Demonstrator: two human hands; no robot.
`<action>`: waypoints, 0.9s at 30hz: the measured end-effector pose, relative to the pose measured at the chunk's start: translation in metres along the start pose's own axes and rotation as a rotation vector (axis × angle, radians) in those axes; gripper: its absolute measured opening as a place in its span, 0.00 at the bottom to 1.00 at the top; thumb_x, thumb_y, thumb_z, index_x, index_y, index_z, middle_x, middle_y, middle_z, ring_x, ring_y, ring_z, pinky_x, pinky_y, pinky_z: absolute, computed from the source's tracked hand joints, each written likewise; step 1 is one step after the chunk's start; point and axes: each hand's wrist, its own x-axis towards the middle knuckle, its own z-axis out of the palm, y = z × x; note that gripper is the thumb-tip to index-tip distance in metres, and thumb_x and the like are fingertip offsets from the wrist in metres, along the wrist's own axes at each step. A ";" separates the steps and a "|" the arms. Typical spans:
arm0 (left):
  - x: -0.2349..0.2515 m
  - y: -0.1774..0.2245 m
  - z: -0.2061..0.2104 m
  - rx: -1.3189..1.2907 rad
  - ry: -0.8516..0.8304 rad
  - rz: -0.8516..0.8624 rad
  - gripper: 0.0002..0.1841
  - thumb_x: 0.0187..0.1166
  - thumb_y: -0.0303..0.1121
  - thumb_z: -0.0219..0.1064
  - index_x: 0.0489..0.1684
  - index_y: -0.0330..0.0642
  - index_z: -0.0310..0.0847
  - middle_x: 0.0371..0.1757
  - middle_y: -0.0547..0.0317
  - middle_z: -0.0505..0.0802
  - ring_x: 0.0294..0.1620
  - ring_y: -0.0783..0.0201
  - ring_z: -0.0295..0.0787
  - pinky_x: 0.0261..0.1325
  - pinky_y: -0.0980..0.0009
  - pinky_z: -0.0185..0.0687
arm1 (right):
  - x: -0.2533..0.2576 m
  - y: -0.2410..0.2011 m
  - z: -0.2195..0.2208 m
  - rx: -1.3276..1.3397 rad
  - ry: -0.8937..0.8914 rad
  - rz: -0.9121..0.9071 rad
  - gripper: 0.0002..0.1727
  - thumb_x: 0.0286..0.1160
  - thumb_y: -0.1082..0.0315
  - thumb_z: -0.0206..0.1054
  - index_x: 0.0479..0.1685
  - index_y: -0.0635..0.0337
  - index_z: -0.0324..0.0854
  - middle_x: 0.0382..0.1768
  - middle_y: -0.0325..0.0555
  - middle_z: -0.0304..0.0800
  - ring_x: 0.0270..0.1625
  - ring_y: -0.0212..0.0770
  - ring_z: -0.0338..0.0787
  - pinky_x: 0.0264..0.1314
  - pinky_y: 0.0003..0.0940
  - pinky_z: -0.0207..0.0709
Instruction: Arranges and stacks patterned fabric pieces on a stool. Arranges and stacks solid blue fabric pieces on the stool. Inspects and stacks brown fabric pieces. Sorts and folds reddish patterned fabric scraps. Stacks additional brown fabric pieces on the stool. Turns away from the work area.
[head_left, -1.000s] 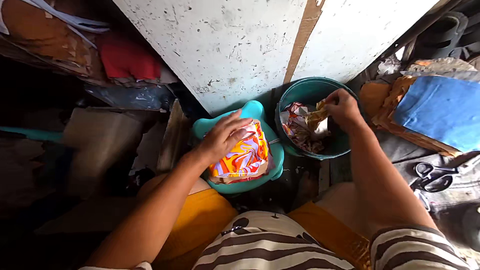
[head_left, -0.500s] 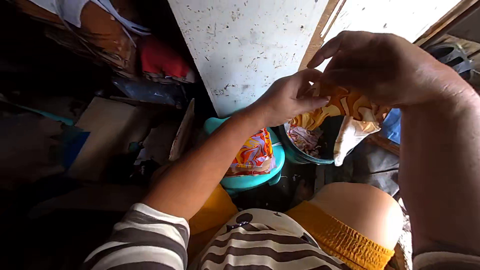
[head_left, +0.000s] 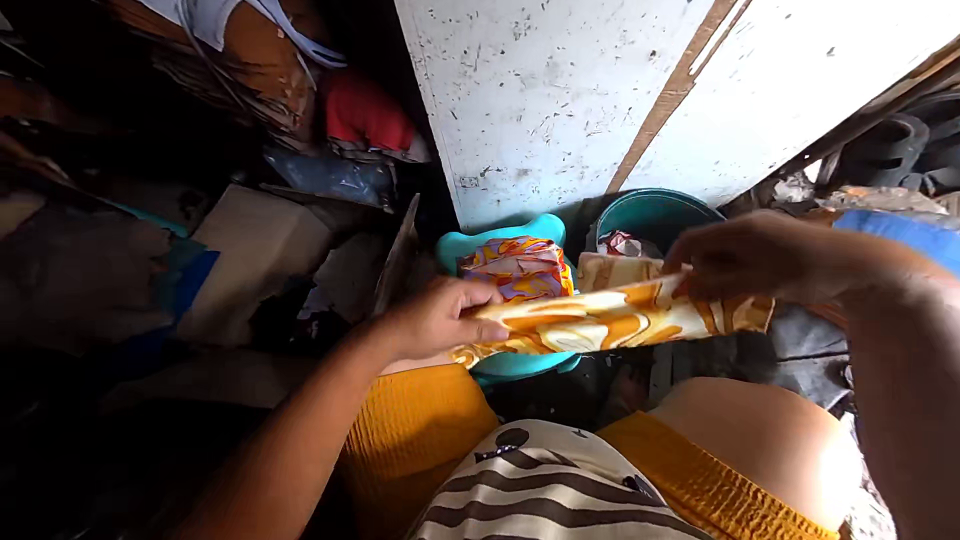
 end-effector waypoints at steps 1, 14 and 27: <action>-0.008 -0.008 -0.001 0.021 -0.020 -0.030 0.11 0.75 0.41 0.74 0.40 0.44 0.88 0.31 0.72 0.88 0.32 0.83 0.81 0.38 0.83 0.78 | -0.001 0.014 0.012 -0.020 0.002 0.042 0.07 0.66 0.69 0.79 0.42 0.54 0.92 0.22 0.38 0.87 0.25 0.36 0.86 0.32 0.43 0.84; 0.013 -0.050 -0.018 -0.342 0.476 -0.111 0.05 0.87 0.24 0.57 0.47 0.36 0.80 0.37 0.60 0.88 0.36 0.73 0.86 0.45 0.75 0.85 | 0.036 0.052 0.046 0.721 0.237 0.168 0.15 0.84 0.67 0.51 0.31 0.49 0.82 0.21 0.30 0.83 0.23 0.21 0.80 0.27 0.17 0.75; 0.053 -0.079 -0.023 0.410 0.522 -0.307 0.18 0.89 0.39 0.62 0.69 0.37 0.80 0.70 0.43 0.86 0.74 0.47 0.81 0.78 0.45 0.72 | 0.116 0.085 0.057 0.694 0.199 0.299 0.13 0.91 0.65 0.56 0.40 0.59 0.83 0.24 0.39 0.85 0.22 0.28 0.82 0.25 0.23 0.78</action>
